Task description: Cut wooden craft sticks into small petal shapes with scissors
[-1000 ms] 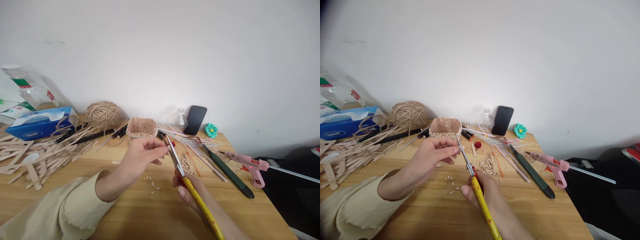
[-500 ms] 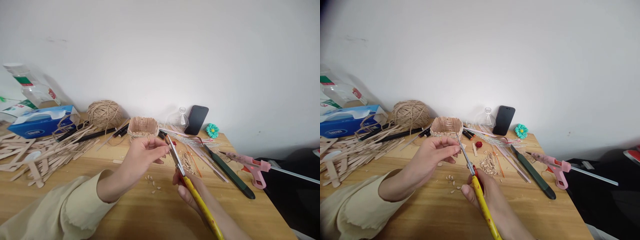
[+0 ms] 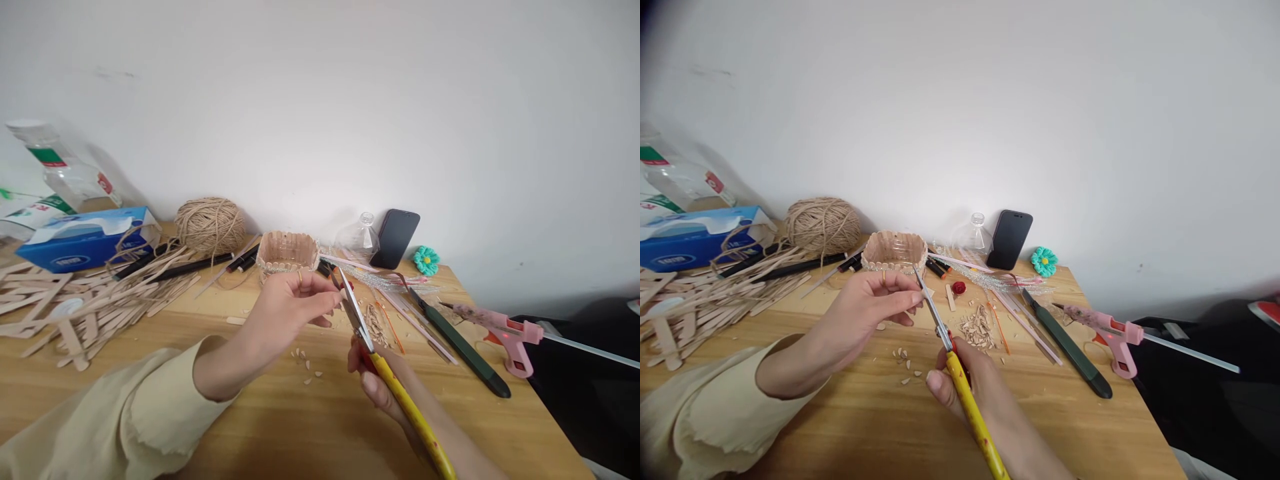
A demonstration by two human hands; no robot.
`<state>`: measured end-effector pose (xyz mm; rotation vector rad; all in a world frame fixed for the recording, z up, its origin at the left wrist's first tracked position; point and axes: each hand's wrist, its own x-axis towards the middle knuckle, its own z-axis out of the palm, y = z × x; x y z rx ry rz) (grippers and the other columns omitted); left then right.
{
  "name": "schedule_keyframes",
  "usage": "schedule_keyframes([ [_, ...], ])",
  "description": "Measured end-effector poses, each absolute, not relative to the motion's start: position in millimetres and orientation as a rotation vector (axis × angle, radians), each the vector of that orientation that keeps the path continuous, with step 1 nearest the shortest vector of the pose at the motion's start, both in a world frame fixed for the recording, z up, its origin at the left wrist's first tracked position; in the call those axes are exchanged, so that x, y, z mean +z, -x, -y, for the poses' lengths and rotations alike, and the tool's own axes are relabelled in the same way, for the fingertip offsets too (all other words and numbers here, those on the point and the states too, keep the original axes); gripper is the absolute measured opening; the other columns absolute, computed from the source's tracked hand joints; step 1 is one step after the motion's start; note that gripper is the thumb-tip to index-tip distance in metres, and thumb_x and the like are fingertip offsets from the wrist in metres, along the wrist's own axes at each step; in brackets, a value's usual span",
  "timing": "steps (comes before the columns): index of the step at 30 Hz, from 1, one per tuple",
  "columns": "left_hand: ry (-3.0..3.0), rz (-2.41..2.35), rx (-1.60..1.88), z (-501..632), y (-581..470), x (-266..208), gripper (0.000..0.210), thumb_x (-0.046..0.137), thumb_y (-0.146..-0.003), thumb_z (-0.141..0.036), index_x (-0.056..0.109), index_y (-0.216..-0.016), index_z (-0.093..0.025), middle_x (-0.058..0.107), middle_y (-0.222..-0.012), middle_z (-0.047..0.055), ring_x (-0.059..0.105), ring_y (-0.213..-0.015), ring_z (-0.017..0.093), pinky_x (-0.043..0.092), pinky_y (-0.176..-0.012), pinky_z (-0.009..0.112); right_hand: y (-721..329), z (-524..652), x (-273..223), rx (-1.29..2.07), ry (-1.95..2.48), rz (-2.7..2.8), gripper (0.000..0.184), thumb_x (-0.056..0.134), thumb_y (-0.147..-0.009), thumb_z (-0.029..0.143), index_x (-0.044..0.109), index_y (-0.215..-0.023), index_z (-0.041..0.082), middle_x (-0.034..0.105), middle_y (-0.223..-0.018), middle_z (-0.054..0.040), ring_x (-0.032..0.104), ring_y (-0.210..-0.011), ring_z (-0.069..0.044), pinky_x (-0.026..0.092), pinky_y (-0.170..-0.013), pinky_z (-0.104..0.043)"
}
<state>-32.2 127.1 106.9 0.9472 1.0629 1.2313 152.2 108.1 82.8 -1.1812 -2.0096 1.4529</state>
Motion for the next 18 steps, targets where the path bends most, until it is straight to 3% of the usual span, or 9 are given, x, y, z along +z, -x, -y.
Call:
schedule_keyframes([
  [18,-0.93,-1.065,1.212,-127.2,33.8,109.7,0.004,0.068,-0.065,-0.018,0.067,-0.062,-0.016,0.063,-0.061,-0.003,0.055,-0.054,0.008,0.048,-0.053,0.019,-150.4,-105.3,84.1,1.429,1.329,2.022,0.059,0.034,-0.074,0.079,0.038,-0.069,0.021,0.032,-0.065,0.0036,0.029,-0.059,-0.013,0.024,-0.052,-0.025],
])
